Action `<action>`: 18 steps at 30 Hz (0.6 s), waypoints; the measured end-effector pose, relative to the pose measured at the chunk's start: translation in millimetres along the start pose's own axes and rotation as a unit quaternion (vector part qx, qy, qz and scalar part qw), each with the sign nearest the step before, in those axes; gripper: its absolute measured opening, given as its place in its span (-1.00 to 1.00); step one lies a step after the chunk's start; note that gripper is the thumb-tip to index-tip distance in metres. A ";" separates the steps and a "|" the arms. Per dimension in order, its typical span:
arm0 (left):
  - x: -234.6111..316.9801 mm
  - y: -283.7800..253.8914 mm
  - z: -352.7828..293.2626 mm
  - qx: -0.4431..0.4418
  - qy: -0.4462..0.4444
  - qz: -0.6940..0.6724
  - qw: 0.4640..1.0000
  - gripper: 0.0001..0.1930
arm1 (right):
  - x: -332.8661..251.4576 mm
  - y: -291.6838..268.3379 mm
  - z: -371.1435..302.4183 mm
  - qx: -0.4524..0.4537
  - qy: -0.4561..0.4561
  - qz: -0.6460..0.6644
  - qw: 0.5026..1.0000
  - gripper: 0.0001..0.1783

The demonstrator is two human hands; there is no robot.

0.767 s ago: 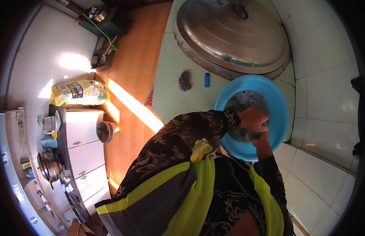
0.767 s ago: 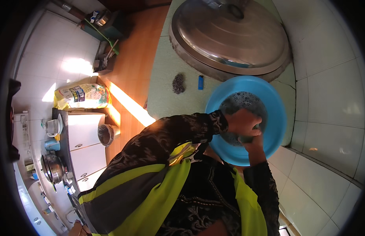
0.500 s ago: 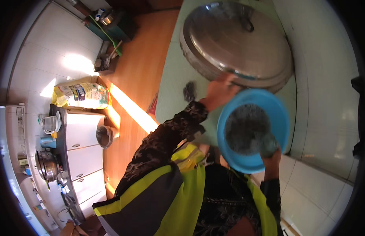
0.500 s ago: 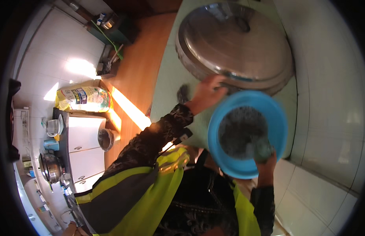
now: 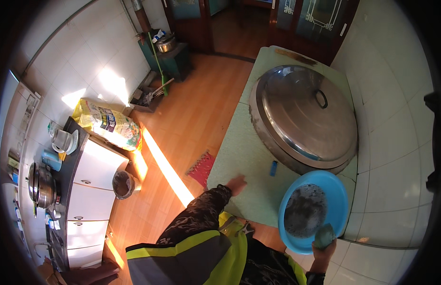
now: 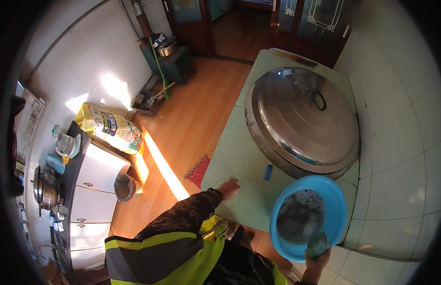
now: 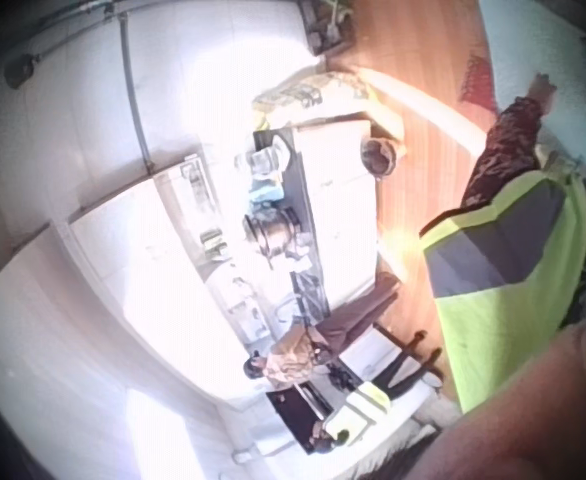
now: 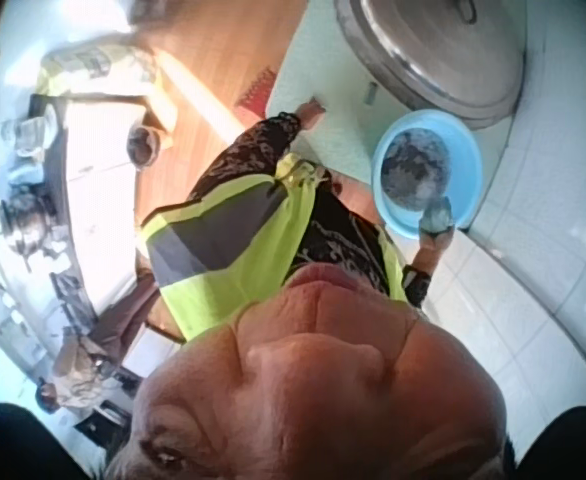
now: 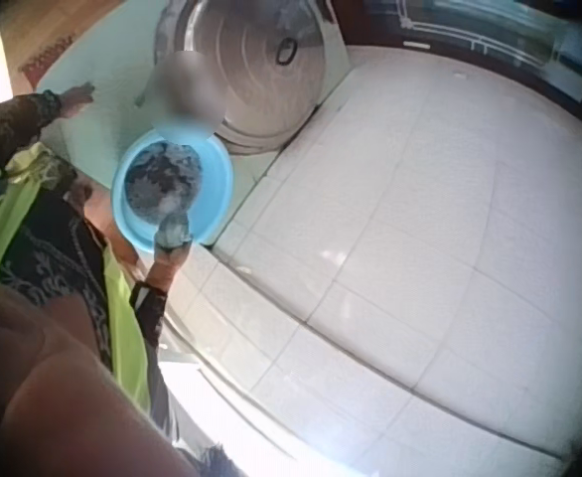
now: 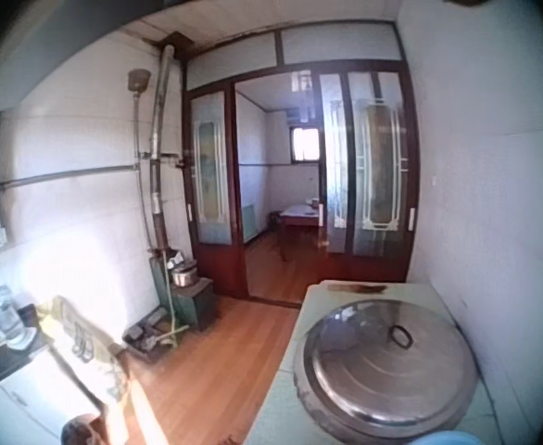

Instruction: The person washes a cloth and steel wool in a blue basin, then moves to a dining area to wipe a radiator and wall. They shift a wooden stool to access the area behind it and continue wiping the wall and floor edges.

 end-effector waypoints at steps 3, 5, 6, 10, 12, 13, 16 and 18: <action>-57.3 -23.7 -49.2 0.008 -0.112 -0.050 0.992 -0.90 | 13.6 15.2 4.9 -0.016 0.045 0.058 0.997 -0.58; -84.7 -47.3 -92.0 -0.057 -0.168 0.000 0.984 -0.90 | 16.8 31.0 11.2 -0.055 0.058 0.088 0.993 -0.58; -81.1 -64.3 -112.6 -0.093 -0.120 0.134 0.979 -0.96 | 17.6 35.5 15.1 -0.041 0.056 0.064 0.996 -0.58; -86.7 -133.5 -262.1 0.161 -0.525 -0.252 0.797 -0.75 | 24.1 70.5 20.8 -0.092 0.044 0.066 0.993 -0.57; -64.8 -158.6 -328.6 0.167 -0.572 -0.228 0.770 -0.76 | 32.6 85.1 17.0 -0.095 0.037 0.055 0.993 -0.58; -57.3 -166.0 -364.4 0.210 -0.606 -0.257 0.723 -0.76 | 40.1 92.7 13.6 -0.104 0.044 0.058 0.992 -0.59; -36.8 -169.2 -471.3 0.499 -0.596 -0.388 0.495 -0.83 | 56.2 115.5 4.8 -0.138 0.035 0.027 0.989 -0.59; -40.1 -163.7 -525.7 0.565 -0.593 -0.390 0.421 -0.94 | 68.0 128.5 7.5 -0.123 0.048 0.026 0.991 -0.60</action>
Point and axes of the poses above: each hand's wrist, its own z-axis towards the middle knuckle, its own y-axis out of the palm, x = y × z, the point moved 7 cm from there along z, towards the middle knuckle, and after that the axes turned 9 degrees about y, right-handed, at the moved point
